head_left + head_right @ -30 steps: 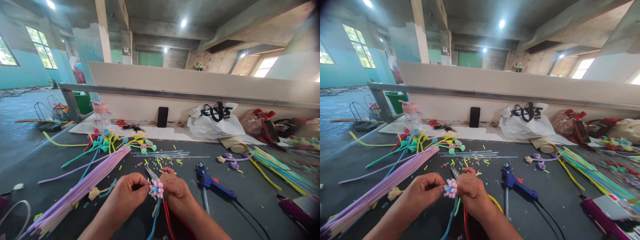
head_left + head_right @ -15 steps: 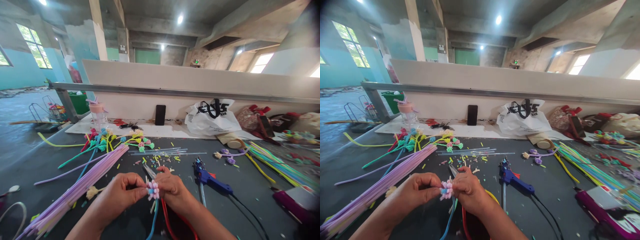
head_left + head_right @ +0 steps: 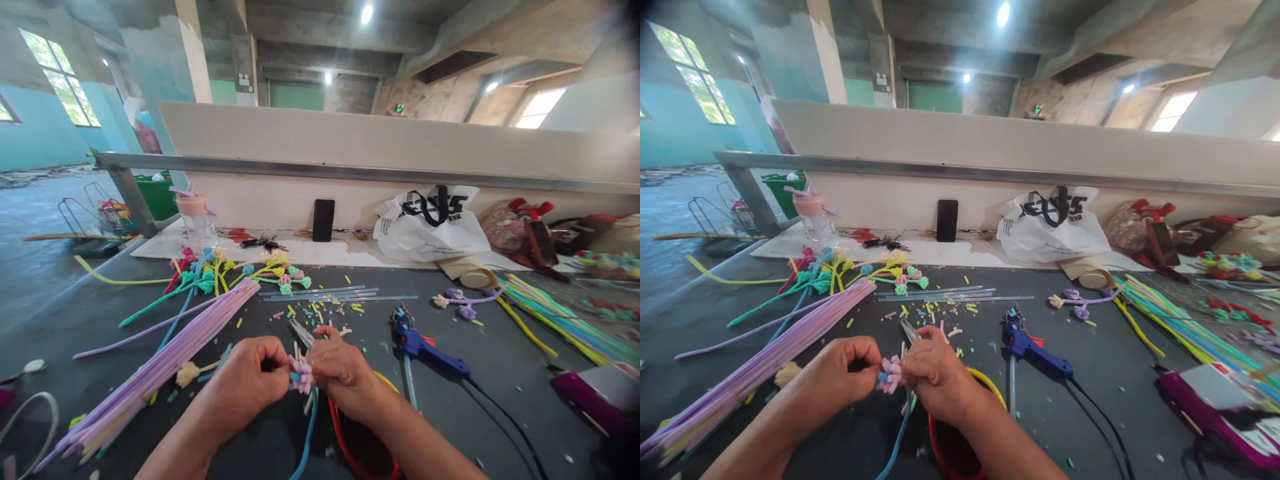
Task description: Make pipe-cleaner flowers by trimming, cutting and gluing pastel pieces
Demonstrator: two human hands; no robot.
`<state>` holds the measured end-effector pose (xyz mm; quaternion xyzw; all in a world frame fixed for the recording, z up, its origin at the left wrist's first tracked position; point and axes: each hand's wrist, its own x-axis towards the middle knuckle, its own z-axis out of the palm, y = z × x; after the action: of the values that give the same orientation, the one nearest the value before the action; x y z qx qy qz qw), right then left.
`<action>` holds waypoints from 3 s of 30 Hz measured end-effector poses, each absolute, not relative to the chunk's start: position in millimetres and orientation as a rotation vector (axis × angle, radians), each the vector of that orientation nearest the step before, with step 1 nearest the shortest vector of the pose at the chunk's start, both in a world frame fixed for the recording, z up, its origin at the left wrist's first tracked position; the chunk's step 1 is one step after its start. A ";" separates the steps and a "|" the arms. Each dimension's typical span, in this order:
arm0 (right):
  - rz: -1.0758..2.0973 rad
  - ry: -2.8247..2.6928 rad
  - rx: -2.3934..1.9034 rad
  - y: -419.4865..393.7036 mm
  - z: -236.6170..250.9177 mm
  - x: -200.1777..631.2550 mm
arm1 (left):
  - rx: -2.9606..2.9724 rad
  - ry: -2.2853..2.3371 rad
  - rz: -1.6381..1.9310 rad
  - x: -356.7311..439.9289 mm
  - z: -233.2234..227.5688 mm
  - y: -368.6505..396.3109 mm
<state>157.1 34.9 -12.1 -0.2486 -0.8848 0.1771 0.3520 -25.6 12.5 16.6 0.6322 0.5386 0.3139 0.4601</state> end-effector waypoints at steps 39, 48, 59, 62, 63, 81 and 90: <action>0.729 -1.877 -0.904 34.8 -17.6 149.1 | 1.886 1.203 1.227 -9.0 -1.9 13.1; -0.084 -2.020 -0.819 33.5 -9.7 165.2 | 1.099 1.064 1.151 -6.1 10.9 7.0; -0.206 -2.033 -0.814 26.2 -1.4 158.9 | 1.005 0.963 0.974 -2.0 16.0 3.9; -0.224 -2.052 -0.847 25.5 -2.2 156.4 | 1.019 0.983 0.977 -2.2 13.3 6.0; -0.228 -2.049 -0.857 25.7 -2.9 156.1 | 1.023 0.986 0.976 -2.2 13.0 6.5; -0.252 -2.061 -0.856 26.9 -4.5 152.3 | 0.820 0.971 0.944 0.4 17.2 5.7; -0.265 -2.065 -0.849 26.6 -6.5 154.4 | 0.833 0.963 0.952 0.7 12.3 6.5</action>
<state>154.4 26.6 -6.5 -0.3404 -0.8284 -0.1062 0.4319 0.7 6.5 12.3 0.3742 0.4325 0.4272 0.7003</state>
